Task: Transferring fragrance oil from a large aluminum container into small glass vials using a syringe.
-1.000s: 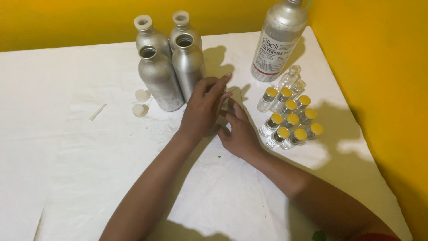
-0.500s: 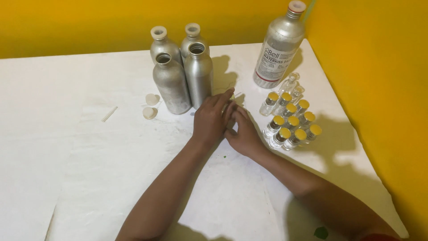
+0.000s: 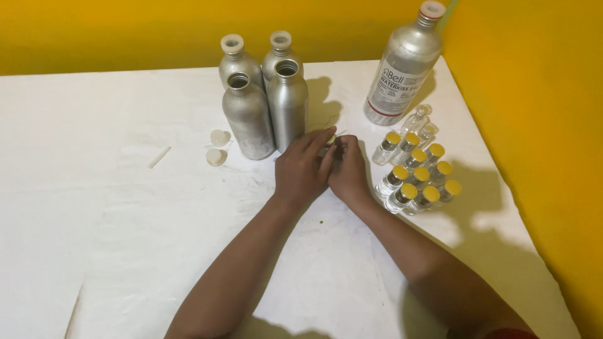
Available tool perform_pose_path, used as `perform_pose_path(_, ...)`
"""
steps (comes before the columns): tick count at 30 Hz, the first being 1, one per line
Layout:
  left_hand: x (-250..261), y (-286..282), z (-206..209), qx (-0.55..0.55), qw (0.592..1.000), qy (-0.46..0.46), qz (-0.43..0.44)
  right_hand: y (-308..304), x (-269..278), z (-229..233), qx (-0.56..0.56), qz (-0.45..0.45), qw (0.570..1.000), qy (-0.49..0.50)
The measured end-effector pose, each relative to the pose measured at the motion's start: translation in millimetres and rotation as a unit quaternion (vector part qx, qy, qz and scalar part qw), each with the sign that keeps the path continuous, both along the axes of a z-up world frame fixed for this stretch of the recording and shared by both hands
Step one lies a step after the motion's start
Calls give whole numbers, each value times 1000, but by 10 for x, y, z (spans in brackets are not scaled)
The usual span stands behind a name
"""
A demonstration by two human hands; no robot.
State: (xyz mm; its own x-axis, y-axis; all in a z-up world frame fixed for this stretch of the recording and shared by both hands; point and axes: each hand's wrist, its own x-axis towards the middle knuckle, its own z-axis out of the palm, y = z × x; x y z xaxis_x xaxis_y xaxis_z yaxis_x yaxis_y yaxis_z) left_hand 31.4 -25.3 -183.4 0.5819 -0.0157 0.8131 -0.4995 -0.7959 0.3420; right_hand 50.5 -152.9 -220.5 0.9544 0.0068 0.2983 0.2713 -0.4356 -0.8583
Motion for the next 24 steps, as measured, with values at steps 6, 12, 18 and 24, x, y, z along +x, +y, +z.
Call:
perform_pose_path(6,44,-20,-54,-23,999,-8,38,76,-248,489,29,19,997,70)
perform_pose_path(12,18,-3,33,-56,998,7,-10,18,-161,311,13,11,996,84)
perform_pose_path(18,-35,-1,78,-46,999,29,-4,27,-187,330,0,23,995,93)
perform_pose_path(24,12,-5,13,-94,992,61,-61,61,-240,452,26,29,995,93)
